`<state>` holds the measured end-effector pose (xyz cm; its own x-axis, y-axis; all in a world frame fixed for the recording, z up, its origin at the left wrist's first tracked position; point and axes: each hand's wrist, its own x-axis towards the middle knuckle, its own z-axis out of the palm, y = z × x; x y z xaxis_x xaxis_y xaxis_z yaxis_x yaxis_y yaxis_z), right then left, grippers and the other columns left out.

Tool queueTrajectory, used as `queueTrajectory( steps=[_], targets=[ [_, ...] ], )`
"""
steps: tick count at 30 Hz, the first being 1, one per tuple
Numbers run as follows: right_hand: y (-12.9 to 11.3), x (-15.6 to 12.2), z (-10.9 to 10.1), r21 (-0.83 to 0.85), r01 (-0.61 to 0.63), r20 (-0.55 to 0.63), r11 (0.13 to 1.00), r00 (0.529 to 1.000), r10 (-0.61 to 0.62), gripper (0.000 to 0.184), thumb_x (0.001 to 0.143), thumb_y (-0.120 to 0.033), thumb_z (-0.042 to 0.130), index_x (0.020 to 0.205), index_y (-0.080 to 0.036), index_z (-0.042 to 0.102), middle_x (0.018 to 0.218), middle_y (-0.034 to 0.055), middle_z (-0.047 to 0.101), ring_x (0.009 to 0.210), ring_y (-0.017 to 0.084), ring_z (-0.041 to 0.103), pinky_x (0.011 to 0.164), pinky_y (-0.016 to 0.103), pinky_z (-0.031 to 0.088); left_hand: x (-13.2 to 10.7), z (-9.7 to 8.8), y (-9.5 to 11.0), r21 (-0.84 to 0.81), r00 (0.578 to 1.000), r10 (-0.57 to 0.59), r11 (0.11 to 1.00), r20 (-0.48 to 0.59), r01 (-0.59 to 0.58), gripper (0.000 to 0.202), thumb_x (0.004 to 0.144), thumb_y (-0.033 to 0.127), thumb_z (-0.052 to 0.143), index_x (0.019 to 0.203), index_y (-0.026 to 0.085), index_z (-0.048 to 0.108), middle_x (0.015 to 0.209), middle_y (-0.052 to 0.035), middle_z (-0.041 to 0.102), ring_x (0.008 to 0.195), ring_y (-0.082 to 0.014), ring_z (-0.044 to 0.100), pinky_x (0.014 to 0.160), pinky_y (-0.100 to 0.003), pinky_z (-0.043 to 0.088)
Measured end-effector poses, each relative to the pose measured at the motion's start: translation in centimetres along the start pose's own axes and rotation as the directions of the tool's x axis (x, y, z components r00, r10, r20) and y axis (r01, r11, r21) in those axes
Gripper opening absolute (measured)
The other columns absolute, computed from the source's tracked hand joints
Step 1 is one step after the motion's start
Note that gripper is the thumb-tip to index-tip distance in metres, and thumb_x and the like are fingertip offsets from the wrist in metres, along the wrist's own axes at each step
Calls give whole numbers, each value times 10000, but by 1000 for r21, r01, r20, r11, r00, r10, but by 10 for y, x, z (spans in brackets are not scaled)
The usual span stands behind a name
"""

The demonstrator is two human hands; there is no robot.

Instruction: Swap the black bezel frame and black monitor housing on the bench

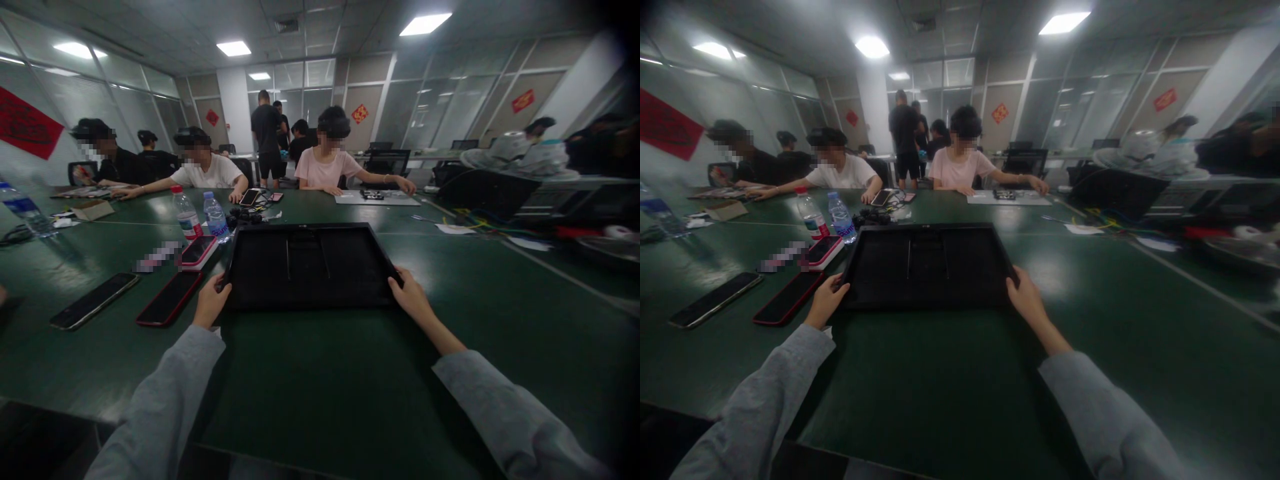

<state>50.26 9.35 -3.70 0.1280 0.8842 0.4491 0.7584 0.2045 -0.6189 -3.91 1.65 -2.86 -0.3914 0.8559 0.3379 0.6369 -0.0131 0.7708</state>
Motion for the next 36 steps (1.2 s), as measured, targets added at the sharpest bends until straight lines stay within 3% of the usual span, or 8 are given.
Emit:
queueTrajectory(
  steps=[8, 15, 19, 22, 25, 30, 36],
  targets=[
    [-4, -1, 2, -72, 13, -10, 997, 1000, -14, 516, 893, -340, 440, 1358, -130, 518, 1236, 176, 657, 1103, 293, 645, 984, 471, 498, -7, -4, 14, 267, 993, 121, 957, -16, -112, 417, 872, 368, 566, 1230, 166, 639, 1135, -126, 716, 980, -249, 689, 922, -411, 538],
    [-10, -3, 2, -203, 52, -9, 978, 998, -54, 554, 920, -322, 364, 1375, -37, 501, 1214, 239, 645, 1104, 326, 637, 996, 501, 476, -7, -3, 13, 404, 977, 212, 894, 0, -194, 437, 913, 403, 491, 1231, 133, 621, 1120, -157, 659, 1040, -293, 627, 946, -446, 508],
    [-13, -4, 2, -246, 62, -28, 967, 997, -71, 547, 920, -310, 357, 1372, -43, 513, 1183, 237, 660, 1064, 326, 649, 965, 505, 491, -11, -2, 20, 419, 974, 226, 887, -30, -193, 440, 927, 406, 488, 1271, 154, 596, 1177, -164, 630, 1107, -307, 590, 963, -469, 488],
    [-18, -7, 2, -312, 41, -47, 949, 997, -58, 550, 924, -310, 341, 1364, -37, 526, 1129, 243, 678, 1001, 337, 665, 913, 515, 509, -18, 1, 37, 498, 969, 236, 851, -78, -167, 432, 938, 381, 475, 1299, 170, 585, 1246, -167, 609, 1165, -338, 553, 949, -504, 473],
    [-24, -8, 3, -350, 24, -59, 936, 997, -48, 548, 926, -306, 333, 1359, -40, 537, 1109, 243, 685, 964, 341, 673, 880, 511, 517, -26, 11, 61, 538, 946, 312, 813, -82, -221, 410, 953, 336, 455, 1308, 182, 590, 1292, -160, 600, 1210, -345, 521, 988, -528, 426],
    [-28, -7, 3, -351, 8, -51, 936, 998, -28, 541, 927, -294, 332, 1361, -46, 540, 1107, 241, 686, 973, 340, 671, 877, 499, 513, -38, 49, 101, 470, 910, 414, 796, 39, -382, 397, 968, 315, 441, 1319, 215, 598, 1346, -137, 592, 1272, -323, 488, 1048, -515, 376],
    [-32, 3, 8, -330, -7, -17, 944, 1000, 2, 529, 945, -285, 322, 1375, -58, 531, 1159, 233, 671, 1028, 318, 657, 928, 467, 494, -40, 81, 112, 405, 890, 429, 794, 157, -454, 433, 977, 371, 438, 1347, 207, 591, 1413, -141, 561, 1352, -327, 432, 1090, -533, 350]
  ],
)
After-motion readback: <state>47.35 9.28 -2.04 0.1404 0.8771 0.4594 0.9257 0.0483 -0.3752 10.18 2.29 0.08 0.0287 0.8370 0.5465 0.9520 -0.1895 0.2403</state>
